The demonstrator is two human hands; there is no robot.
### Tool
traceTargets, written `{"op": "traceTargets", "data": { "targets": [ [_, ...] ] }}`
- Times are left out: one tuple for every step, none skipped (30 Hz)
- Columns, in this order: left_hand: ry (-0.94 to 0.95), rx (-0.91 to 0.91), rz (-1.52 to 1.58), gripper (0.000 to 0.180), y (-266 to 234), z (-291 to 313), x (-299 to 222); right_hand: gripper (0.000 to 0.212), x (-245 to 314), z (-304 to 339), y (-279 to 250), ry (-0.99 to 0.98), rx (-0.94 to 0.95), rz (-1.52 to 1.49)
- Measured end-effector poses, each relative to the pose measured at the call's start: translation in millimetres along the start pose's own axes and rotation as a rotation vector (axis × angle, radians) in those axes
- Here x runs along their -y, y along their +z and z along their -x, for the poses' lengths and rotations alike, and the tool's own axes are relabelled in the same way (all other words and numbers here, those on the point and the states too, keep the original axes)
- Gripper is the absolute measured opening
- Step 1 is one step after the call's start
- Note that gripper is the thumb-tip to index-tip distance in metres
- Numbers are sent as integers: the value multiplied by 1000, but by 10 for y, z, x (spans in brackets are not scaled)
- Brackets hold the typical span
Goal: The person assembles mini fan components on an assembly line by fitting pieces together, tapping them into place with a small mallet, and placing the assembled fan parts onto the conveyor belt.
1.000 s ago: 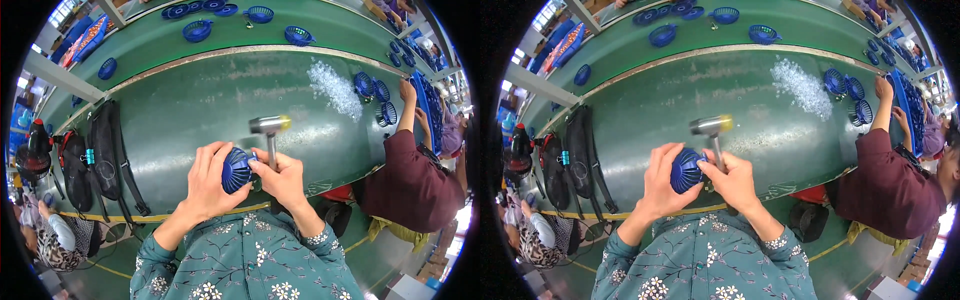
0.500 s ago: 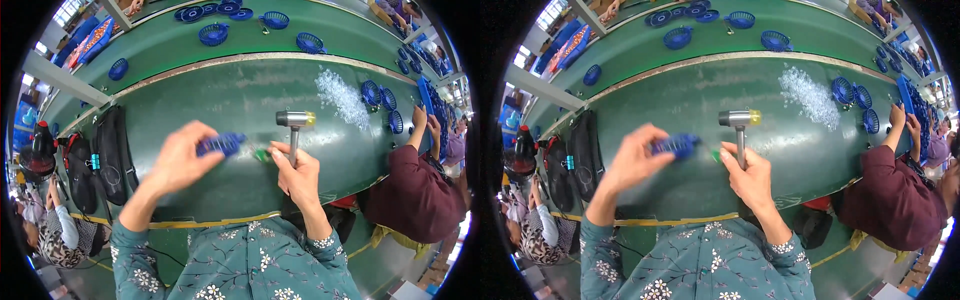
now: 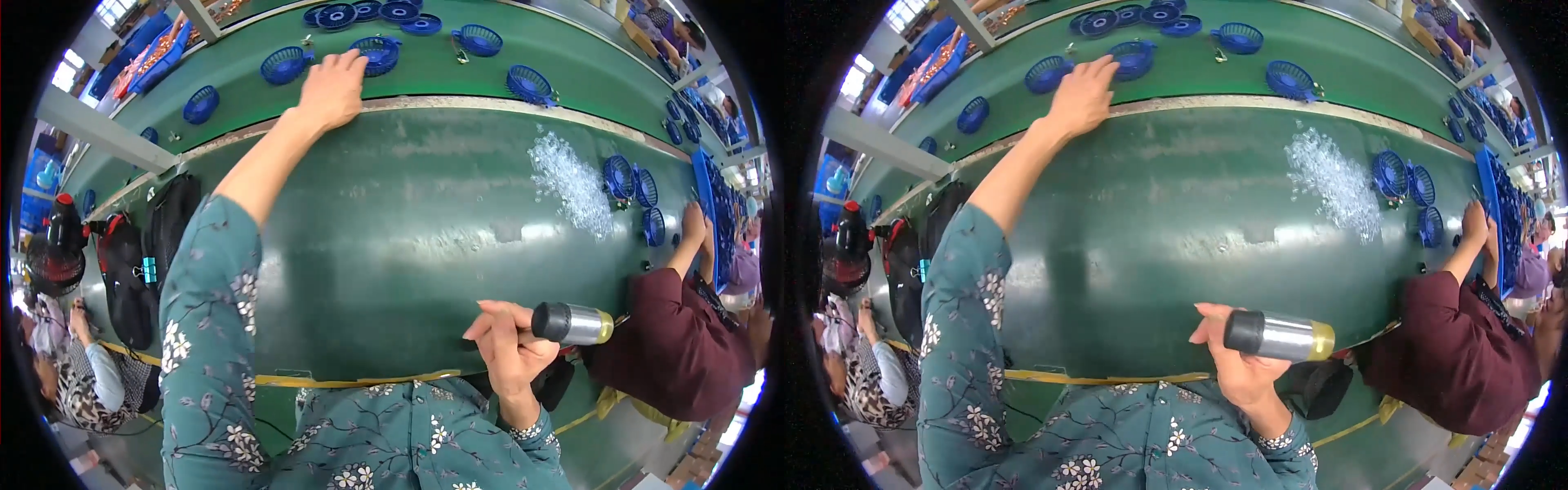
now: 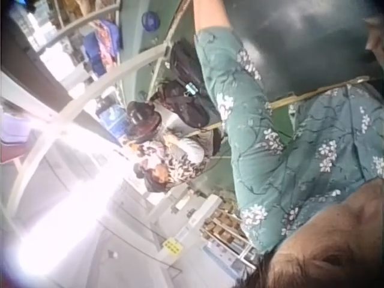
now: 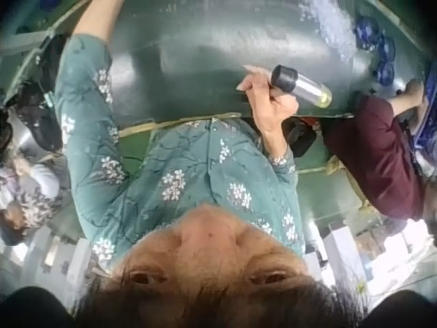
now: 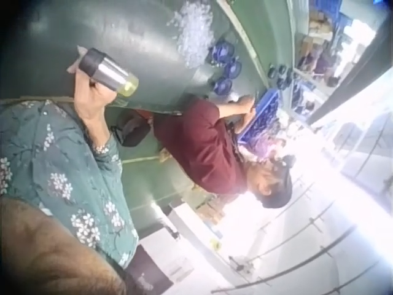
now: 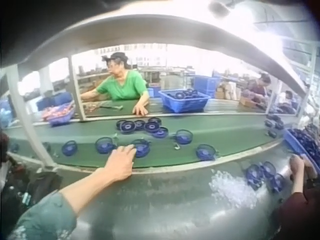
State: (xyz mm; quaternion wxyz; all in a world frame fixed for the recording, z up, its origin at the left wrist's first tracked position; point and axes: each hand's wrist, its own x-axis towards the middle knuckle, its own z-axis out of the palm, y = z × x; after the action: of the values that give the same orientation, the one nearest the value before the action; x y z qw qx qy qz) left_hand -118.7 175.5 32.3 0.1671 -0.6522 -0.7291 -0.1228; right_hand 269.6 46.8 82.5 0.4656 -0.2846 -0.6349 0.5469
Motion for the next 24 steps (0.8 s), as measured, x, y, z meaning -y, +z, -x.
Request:
{"op": "traceTargets", "data": {
  "targets": [
    [-11, 19, -43, 51, 69, -55, -10, 19, 4, 12, 6, -3, -2, 17],
    [-16, 37, -79, 52, 118, -124, -78, 18, -11, 44, -22, 28, -5, 3],
    [-28, 80, -126, 47, 112, -160, -149, 17, -7, 51, -22, 31, -6, -11],
    [-34, 112, -159, 40, 88, -203, -201, 17, -2, 46, -19, 32, -6, -28],
    [-35, 144, -187, 33, 53, -245, -269, 16, -1, 47, -42, 36, -1, -9],
    [-2, 103, -184, 24, 13, -252, -317, 15, -12, 41, -51, 39, -8, -18],
    [-20, 104, -152, 23, -32, -243, -373, 15, -20, 37, -46, 41, -15, -28],
    [-34, 104, -119, 22, -88, -214, -444, 14, -30, 28, -31, 61, -40, -13],
    [-21, 44, -56, 21, -162, -144, -505, 14, -36, 4, -26, 78, -52, 27],
    [-60, 18, 39, 22, -245, -42, -569, 14, -45, -31, -22, 93, -63, 67],
    [-98, -9, 135, 24, -379, 75, -656, 15, -85, -64, -27, 88, -59, 40],
    [-141, -21, 262, 27, -496, 216, -709, 16, -34, -111, 12, 201, -78, 8],
    [-232, 32, 413, 29, -665, 325, -840, 19, 4, -161, 24, 318, -110, -14],
    [-322, 84, 560, 30, -881, 429, -973, 22, -32, -220, 23, 338, -113, -11],
    [-364, 71, 654, 31, -997, 570, -1060, 23, -71, -267, 38, 362, -112, 44],
    [-408, 55, 746, 33, -1107, 707, -1131, 24, -94, -307, 54, 386, -108, 97],
    [-428, 133, 795, 33, -1238, 821, -1191, 30, -100, -328, 59, 406, -77, 144],
    [-442, 84, 979, 33, -1225, 974, -1238, 30, -102, -331, 105, 399, -66, 142],
    [-451, 34, 1165, 32, -1199, 1122, -1302, 33, -129, -319, 154, 302, -23, 200],
    [-482, 64, 1470, 31, -1274, 1240, -1399, 36, -132, -307, 196, 206, 17, 257],
    [-579, 175, 1636, 28, -1328, 1338, -1443, 39, -28, -296, 263, 280, 53, 198],
    [-675, 294, 1801, 26, -1376, 1422, -1469, 38, 11, -290, 296, 247, 123, 242],
    [-681, 364, 1998, 25, -1426, 1507, -1489, 37, 46, -278, 316, 220, 193, 288],
    [-686, 366, 2008, 25, -1466, 1561, -1483, 34, 154, -292, 375, 285, 214, 306]
  ]
}}
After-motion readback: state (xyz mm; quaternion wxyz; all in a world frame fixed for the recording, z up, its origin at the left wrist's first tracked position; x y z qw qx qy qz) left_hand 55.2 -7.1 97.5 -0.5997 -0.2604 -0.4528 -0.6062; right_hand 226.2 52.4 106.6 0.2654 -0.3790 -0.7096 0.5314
